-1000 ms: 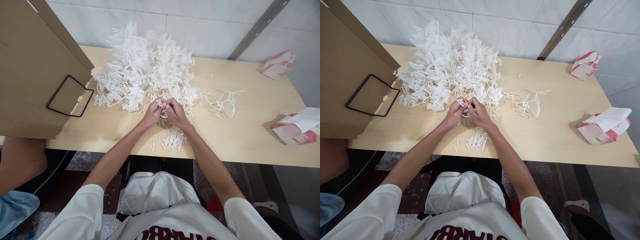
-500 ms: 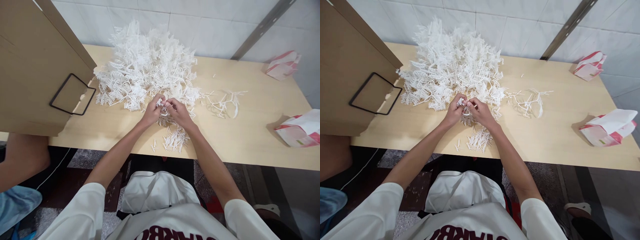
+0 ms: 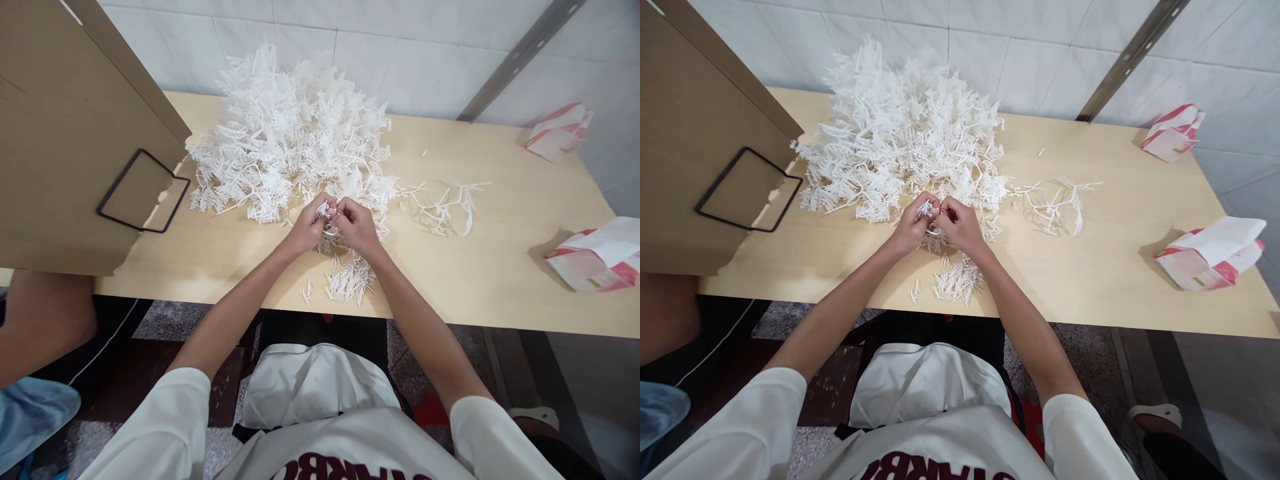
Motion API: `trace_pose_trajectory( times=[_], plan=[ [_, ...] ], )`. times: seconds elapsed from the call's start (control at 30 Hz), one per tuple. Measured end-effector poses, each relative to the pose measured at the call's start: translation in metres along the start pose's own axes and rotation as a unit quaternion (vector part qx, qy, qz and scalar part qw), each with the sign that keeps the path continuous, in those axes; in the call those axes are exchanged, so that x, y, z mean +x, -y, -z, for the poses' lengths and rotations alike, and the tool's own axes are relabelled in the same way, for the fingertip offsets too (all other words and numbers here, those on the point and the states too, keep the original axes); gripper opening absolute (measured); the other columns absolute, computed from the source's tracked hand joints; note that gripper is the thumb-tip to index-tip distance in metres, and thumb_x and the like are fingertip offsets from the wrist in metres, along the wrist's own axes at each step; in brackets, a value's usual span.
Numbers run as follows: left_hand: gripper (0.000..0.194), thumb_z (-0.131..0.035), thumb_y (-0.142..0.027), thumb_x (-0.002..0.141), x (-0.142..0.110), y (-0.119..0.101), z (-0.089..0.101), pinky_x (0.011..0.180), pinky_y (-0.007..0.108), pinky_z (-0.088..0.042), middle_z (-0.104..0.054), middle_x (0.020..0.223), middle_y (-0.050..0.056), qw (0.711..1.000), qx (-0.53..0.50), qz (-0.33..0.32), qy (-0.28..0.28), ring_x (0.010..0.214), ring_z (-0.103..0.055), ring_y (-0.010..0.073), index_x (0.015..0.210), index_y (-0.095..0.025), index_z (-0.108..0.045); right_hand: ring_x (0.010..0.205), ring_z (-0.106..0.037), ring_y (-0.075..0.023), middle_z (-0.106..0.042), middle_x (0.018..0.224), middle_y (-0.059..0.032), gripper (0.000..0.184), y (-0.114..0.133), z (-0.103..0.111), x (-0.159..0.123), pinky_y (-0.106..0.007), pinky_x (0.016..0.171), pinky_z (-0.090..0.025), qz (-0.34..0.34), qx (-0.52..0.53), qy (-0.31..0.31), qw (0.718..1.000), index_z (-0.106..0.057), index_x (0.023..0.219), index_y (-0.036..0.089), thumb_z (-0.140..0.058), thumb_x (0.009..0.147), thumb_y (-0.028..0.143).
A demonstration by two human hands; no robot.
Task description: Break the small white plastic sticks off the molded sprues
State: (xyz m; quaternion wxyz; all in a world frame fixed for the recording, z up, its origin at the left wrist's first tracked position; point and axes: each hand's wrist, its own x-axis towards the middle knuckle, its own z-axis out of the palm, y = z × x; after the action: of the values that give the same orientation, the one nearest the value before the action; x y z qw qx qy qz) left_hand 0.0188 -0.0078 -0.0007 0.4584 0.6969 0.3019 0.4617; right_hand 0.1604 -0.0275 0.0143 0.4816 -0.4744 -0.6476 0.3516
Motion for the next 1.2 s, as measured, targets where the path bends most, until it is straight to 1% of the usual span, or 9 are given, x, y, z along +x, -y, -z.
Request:
trace_pose_trajectory(
  times=[0.07, 0.17, 0.27, 0.4, 0.6, 0.8, 0.93, 1.07, 1.2],
  plan=[
    [0.016, -0.049, -0.036, 0.093, 0.001, -0.001, 0.0, 0.046, 0.02, -0.037, -0.048, 0.069, -0.003, 0.999, -0.037, 0.02, 0.002, 0.053, -0.041, 0.0076, 0.086, -0.022, -0.046, 0.052, -0.035, -0.0084, -0.04, 0.055, 0.0063, 0.023, 0.001, 0.0, -0.002, -0.026, 0.052, -0.029, 0.001, 0.004, 0.023, 1.0, -0.044, 0.064, 0.022, -0.055, 0.082, 0.032],
    [0.02, -0.05, -0.043, 0.093, 0.002, -0.001, 0.002, 0.039, 0.019, -0.031, -0.043, 0.064, -0.005, 0.996, -0.067, 0.051, -0.035, 0.045, -0.036, 0.0064, 0.088, -0.024, -0.046, 0.053, -0.04, -0.0092, -0.046, 0.058, 0.0057, 0.016, 0.002, 0.0, -0.004, -0.026, 0.053, -0.033, 0.002, 0.026, 0.051, 0.998, -0.048, 0.071, 0.022, -0.052, 0.084, 0.029],
    [0.024, -0.053, -0.049, 0.092, 0.003, 0.002, 0.004, 0.036, 0.02, -0.027, -0.039, 0.061, -0.006, 0.993, -0.072, 0.072, -0.066, 0.042, -0.035, 0.0064, 0.093, -0.026, -0.047, 0.055, -0.045, -0.0097, -0.047, 0.059, 0.0052, 0.022, 0.0, 0.001, -0.004, -0.026, 0.056, -0.038, 0.009, 0.038, 0.017, 0.999, -0.048, 0.073, 0.023, -0.051, 0.089, 0.038],
    [0.029, -0.045, -0.056, 0.094, 0.006, 0.009, 0.008, 0.039, 0.021, -0.03, -0.042, 0.063, -0.005, 0.992, -0.045, 0.047, -0.108, 0.045, -0.042, 0.0073, 0.103, -0.029, -0.047, 0.054, -0.046, -0.0098, -0.044, 0.056, 0.0056, 0.033, -0.006, 0.006, -0.001, -0.027, 0.056, -0.04, 0.001, 0.053, -0.037, 0.998, -0.047, 0.071, 0.023, -0.053, 0.089, 0.05],
    [0.033, -0.041, -0.058, 0.095, 0.002, 0.006, 0.007, 0.046, 0.021, -0.036, -0.049, 0.071, -0.003, 0.987, 0.043, 0.014, -0.154, 0.05, -0.048, 0.007, 0.109, -0.028, -0.047, 0.074, -0.055, -0.0119, -0.056, 0.082, 0.0011, 0.027, -0.006, 0.011, 0.001, -0.028, 0.067, -0.045, 0.057, 0.051, 0.006, 0.997, -0.055, 0.087, 0.023, -0.061, 0.085, 0.049],
    [0.034, -0.041, -0.059, 0.095, -0.005, 0.007, 0.008, 0.053, 0.025, -0.037, -0.056, 0.08, -0.002, 0.983, 0.135, -0.016, -0.126, 0.052, -0.048, 0.0081, 0.106, -0.027, -0.048, 0.082, -0.054, -0.0149, -0.055, 0.088, -0.0013, 0.029, -0.008, 0.004, 0.003, -0.032, 0.075, -0.046, 0.109, -0.135, -0.036, 0.984, -0.065, 0.093, 0.024, -0.067, 0.082, 0.051],
    [0.035, -0.039, -0.059, 0.095, -0.003, 0.007, 0.008, 0.053, 0.024, -0.037, -0.055, 0.074, -0.003, 0.988, 0.112, 0.007, -0.106, 0.052, -0.052, 0.0089, 0.107, -0.027, -0.048, 0.084, -0.053, -0.0156, -0.054, 0.089, -0.0016, 0.022, -0.013, 0.004, 0.004, -0.033, 0.077, -0.046, 0.144, -0.158, -0.067, 0.975, -0.069, 0.097, 0.028, -0.063, 0.087, 0.046],
    [0.037, -0.038, -0.059, 0.096, -0.003, 0.004, 0.007, 0.051, 0.024, -0.037, -0.058, 0.071, -0.003, 0.99, 0.113, 0.034, -0.076, 0.05, -0.053, 0.0086, 0.106, -0.025, -0.048, 0.079, -0.051, -0.0156, -0.049, 0.082, -0.0005, 0.018, -0.014, 0.006, 0.004, -0.033, 0.075, -0.045, 0.157, -0.183, -0.069, 0.968, -0.071, 0.096, 0.027, -0.064, 0.087, 0.041],
    [0.037, -0.037, -0.058, 0.096, -0.003, 0.002, 0.006, 0.051, 0.023, -0.039, -0.056, 0.064, -0.004, 0.989, 0.132, 0.036, -0.047, 0.05, -0.055, 0.0094, 0.106, -0.025, -0.05, 0.087, -0.052, -0.0176, -0.052, 0.089, -0.0023, 0.016, -0.014, 0.007, 0.005, -0.036, 0.08, -0.044, 0.168, -0.217, -0.092, 0.957, -0.071, 0.092, 0.028, -0.062, 0.088, 0.041]
  ],
)
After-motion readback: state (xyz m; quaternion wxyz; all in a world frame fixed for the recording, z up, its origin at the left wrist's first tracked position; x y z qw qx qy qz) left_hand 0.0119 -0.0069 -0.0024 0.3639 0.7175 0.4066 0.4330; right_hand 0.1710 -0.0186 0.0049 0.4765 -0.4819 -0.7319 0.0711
